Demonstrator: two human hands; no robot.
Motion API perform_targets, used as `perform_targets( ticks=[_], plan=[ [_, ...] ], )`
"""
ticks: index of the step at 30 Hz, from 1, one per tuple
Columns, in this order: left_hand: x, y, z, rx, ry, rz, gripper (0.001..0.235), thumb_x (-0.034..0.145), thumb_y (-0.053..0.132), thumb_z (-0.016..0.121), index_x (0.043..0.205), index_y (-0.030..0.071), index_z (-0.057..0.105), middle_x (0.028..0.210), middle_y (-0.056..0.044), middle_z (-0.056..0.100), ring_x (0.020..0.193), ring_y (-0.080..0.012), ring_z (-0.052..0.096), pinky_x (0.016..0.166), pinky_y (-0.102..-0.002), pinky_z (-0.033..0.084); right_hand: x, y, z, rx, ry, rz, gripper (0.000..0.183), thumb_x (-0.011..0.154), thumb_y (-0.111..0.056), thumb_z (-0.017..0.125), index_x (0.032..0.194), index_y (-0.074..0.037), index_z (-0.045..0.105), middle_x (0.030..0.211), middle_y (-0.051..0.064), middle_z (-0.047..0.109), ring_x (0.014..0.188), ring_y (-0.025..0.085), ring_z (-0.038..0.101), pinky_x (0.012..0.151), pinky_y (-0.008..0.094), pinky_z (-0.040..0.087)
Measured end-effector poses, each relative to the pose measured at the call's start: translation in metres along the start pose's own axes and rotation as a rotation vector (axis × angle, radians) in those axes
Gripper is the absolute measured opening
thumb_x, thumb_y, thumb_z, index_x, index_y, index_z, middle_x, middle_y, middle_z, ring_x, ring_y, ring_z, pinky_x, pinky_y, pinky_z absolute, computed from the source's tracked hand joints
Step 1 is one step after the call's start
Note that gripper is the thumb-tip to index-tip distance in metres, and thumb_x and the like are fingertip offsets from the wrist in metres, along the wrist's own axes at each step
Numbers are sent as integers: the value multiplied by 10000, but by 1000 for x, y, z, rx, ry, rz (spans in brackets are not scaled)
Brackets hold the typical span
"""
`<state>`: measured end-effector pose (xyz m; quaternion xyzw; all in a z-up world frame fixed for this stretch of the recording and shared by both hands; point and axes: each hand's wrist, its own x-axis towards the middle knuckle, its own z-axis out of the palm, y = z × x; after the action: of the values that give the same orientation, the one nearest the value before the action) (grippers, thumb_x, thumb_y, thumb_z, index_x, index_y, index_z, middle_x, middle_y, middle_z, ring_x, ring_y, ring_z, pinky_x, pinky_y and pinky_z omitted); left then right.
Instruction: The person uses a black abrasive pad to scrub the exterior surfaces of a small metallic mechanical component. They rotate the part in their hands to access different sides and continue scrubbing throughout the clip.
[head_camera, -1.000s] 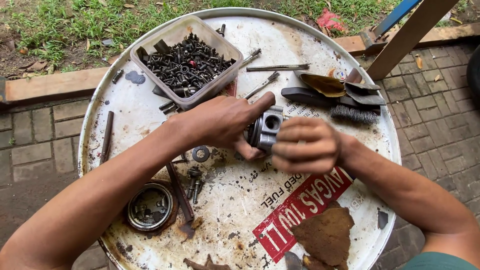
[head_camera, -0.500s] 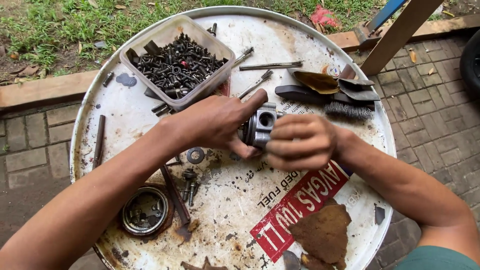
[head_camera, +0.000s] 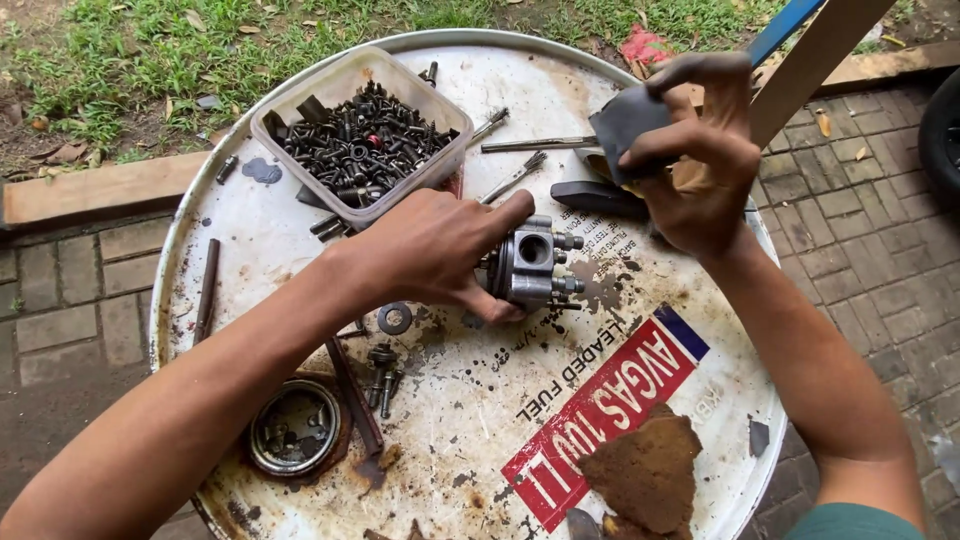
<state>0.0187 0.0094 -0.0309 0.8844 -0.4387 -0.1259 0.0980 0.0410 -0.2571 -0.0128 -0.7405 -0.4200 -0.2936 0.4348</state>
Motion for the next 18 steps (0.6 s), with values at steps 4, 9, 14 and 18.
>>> perform_targets(
  ticks=[4,9,14,18],
  plan=[
    [1,5,-3,21,157,61,976,740,950,309,1125,71,487,1055,-96,583,599,-142,421,421,-298,357,6,-5,-9,-46,17,-30,204,1000,98,686,920,-89,669,1316,138,412,1293,325,468,1140,499,451],
    [-3,28,-7,-92,172,-25,909,873,732,493,1489,77,361,1255,-181,596,950,-273,620,531,-365,519,3,0,-4,-12,-171,-2,241,937,179,731,973,-58,698,1350,191,403,1341,348,464,956,506,658],
    [-6,33,-12,-229,176,0,944,852,757,253,1496,71,333,1400,-207,526,1097,-334,604,630,-451,557,4,-5,0,-25,-323,-25,153,936,93,764,993,-43,721,1322,228,431,1299,388,529,910,474,635],
    [0,29,-2,-277,303,44,798,933,666,109,1451,121,376,1398,-232,553,1070,-317,616,447,-318,453,6,-12,1,-39,-374,-72,122,953,83,758,990,-30,730,1285,235,458,1253,371,568,898,449,616]
  ],
)
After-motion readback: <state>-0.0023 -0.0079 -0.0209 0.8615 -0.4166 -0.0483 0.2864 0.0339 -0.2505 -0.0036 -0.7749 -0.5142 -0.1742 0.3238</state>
